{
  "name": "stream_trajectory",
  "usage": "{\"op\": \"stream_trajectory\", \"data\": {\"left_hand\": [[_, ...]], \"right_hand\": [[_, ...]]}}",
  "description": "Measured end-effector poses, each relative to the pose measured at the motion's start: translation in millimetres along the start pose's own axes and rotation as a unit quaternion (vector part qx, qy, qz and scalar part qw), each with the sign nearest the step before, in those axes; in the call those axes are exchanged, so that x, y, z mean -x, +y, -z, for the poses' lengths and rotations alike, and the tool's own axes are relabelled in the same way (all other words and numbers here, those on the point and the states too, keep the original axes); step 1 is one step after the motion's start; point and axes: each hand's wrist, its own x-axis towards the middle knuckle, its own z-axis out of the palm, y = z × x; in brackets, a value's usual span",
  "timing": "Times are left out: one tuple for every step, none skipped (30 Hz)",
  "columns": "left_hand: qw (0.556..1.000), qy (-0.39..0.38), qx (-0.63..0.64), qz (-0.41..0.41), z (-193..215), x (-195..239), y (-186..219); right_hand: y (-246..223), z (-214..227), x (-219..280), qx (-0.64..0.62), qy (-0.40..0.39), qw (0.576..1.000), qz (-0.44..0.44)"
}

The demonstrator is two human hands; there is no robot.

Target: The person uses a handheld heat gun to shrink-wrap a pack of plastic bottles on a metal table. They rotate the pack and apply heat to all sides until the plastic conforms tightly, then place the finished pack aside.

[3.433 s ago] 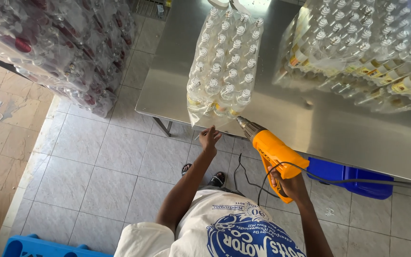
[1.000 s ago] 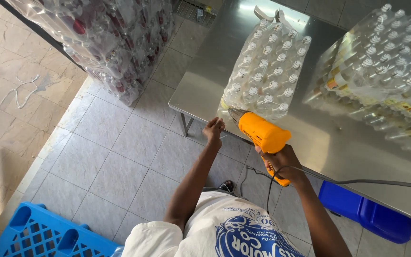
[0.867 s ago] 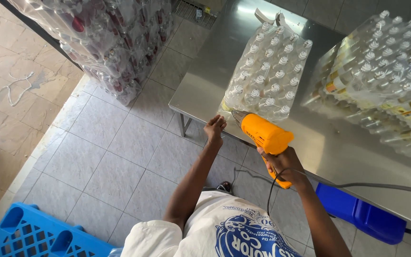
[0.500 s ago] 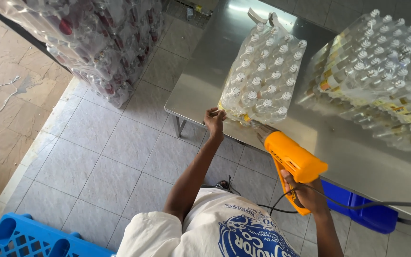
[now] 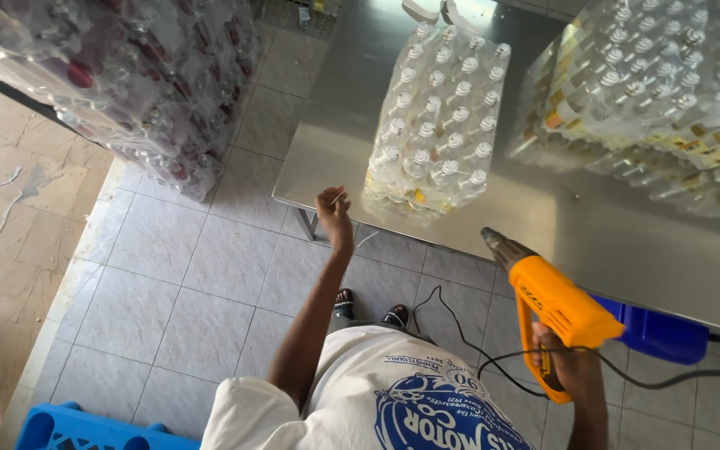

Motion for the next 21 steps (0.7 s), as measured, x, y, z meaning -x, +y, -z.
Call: {"op": "stream_trajectory", "data": {"left_hand": [[1.000, -0.004, -0.001, 0.003, 3.9, 5.4, 0.7], [0.998, -0.019, -0.052, 0.014, 6.8, 10.4, 1.3], [0.994, -0.033, -0.102, 0.025, 9.8, 15.4, 1.9], [0.994, -0.036, -0.105, 0.026, 8.1, 24.6, -3.0], [0.987, -0.092, -0.099, 0.087, 6.8, 34.0, -7.6], [0.975, -0.143, -0.092, 0.144, 5.4, 40.7, -10.8], [0.975, -0.142, -0.093, 0.143, -3.5, 48.2, -17.7], [0.961, -0.192, -0.055, 0.191, -10.9, 57.5, -25.0], [0.941, -0.240, -0.017, 0.237, -18.2, 66.9, -32.5], [0.942, -0.237, -0.018, 0.237, -29.5, 68.7, -46.4], [0.938, -0.252, -0.015, 0.236, -40.9, 70.8, -60.3], [0.934, -0.270, -0.013, 0.233, -54.9, 68.8, -73.8], [0.935, -0.270, -0.015, 0.230, -64.5, 74.4, -58.1], [0.918, -0.289, 0.038, 0.268, -74.5, 81.1, -42.4], [0.897, -0.307, 0.090, 0.304, -84.6, 87.5, -26.9], [0.898, -0.305, 0.090, 0.304, -85.7, 98.0, -2.2], [0.887, -0.337, 0.112, 0.293, -87.2, 108.6, 22.1], [0.874, -0.372, 0.134, 0.283, -90.5, 118.6, 46.3], [0.873, -0.373, 0.133, 0.284, -75.7, 128.2, 59.2], [0.884, -0.373, 0.093, 0.265, -63.0, 138.1, 71.8], [0.893, -0.373, 0.054, 0.246, -50.1, 148.1, 84.4]], "right_hand": [[20.4, -7.8, -8.6, -0.001, 0.004, 1.000, -0.004], [41.1, -15.1, -17.7, -0.048, -0.016, 0.999, 0.003], [62.1, -22.2, -26.7, -0.095, -0.036, 0.995, 0.010], [70.1, -35.0, -31.4, -0.097, -0.034, 0.995, 0.006], [77.9, -47.9, -35.8, -0.083, -0.053, 0.994, 0.036], [84.3, -60.8, -44.8, -0.069, -0.076, 0.992, 0.069], [89.0, -73.9, -51.2, -0.070, -0.077, 0.992, 0.069], [94.2, -86.3, -56.7, -0.142, -0.070, 0.982, 0.098], [99.6, -98.6, -61.9, -0.214, -0.063, 0.967, 0.125], [103.8, -99.5, -61.1, -0.215, -0.066, 0.966, 0.124], [108.0, -100.0, -60.1, -0.169, -0.067, 0.974, 0.134], [111.4, -102.2, -62.0, -0.124, -0.066, 0.979, 0.145], [115.8, -99.2, -59.1, -0.127, -0.066, 0.979, 0.147], [119.4, -94.3, -56.8, -0.098, -0.055, 0.975, 0.191], [123.2, -89.5, -54.8, -0.069, -0.043, 0.969, 0.235], [130.4, -83.3, -51.8, -0.070, -0.045, 0.969, 0.234], [138.1, -77.0, -49.0, -0.070, -0.047, 0.969, 0.233], [145.6, -71.1, -46.1, -0.072, -0.045, 0.969, 0.232], [149.3, -70.0, -45.5, -0.073, -0.044, 0.969, 0.232], [152.5, -66.2, -46.8, -0.072, -0.042, 0.969, 0.232], [155.8, -62.6, -47.9, -0.072, -0.040, 0.969, 0.232]]}}
